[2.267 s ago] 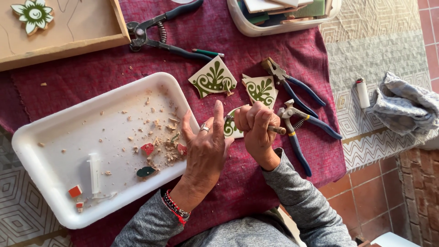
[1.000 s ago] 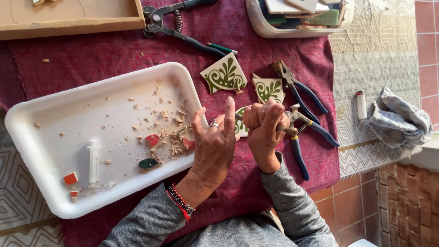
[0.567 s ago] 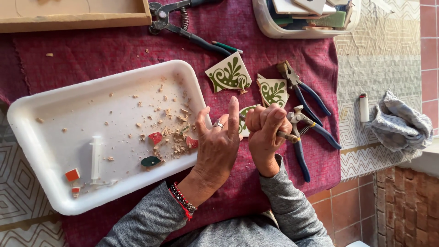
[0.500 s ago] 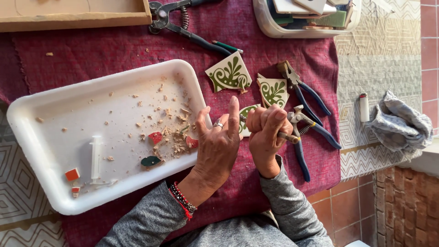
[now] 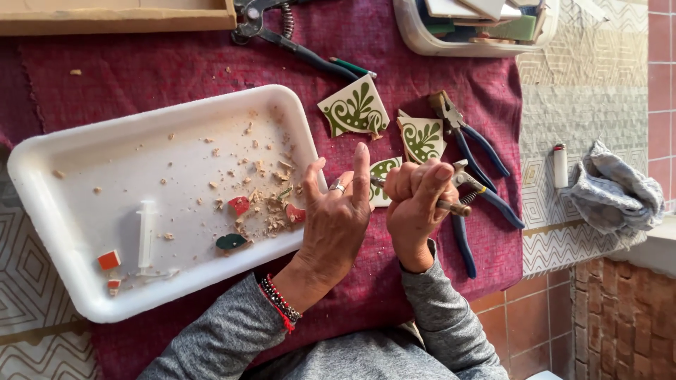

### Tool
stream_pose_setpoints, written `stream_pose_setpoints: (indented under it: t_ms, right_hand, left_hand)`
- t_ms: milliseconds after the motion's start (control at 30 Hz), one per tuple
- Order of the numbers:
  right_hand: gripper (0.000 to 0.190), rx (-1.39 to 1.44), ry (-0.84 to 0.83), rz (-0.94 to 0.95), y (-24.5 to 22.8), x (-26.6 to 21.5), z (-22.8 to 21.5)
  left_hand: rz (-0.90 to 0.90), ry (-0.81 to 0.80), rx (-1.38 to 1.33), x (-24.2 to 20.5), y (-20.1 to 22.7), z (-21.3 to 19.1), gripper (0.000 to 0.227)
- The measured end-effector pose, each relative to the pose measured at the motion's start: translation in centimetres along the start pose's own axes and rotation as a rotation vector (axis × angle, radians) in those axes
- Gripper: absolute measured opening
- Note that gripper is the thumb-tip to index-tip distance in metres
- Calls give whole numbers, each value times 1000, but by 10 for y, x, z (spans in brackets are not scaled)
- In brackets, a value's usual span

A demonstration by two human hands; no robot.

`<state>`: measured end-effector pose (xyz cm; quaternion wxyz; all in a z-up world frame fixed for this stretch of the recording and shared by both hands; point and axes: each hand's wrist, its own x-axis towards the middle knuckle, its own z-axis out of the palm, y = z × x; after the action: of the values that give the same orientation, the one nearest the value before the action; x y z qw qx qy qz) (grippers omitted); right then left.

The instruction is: The recorder is using tile nippers to clip and shape small pieces of decorative ceramic tile for a mosaic project.

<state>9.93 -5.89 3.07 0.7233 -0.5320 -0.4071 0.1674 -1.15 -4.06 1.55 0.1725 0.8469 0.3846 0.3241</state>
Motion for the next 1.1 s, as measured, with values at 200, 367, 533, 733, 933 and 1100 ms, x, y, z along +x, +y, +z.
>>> stream_pose_setpoints:
  t_ms: [200,367,533,733,933,1100]
  right_hand:
    - [55,-19,18,-5,-3,-3,1]
    - [56,-25,64,31,-10,0,1]
    - [56,-40,152,1,-2,-15,0]
    - [56,-55,239,-13,-8,-16,7]
    - [53,-42,242,-39,-5,-18,3]
    - [54,-117,298,-67,-9,-22,9]
  left_hand:
    - [1,-18,-5,2,1,-4,87]
    - [22,-14,-42,-3,-3,3,95]
    - [37,-16,-2,-5,-4,6,92]
    - [32,21,0,-4,-3,1,83]
    - [39,42,2,-1,-2,-1,74]
    - [42,62,6,-1,-1,-2,71]
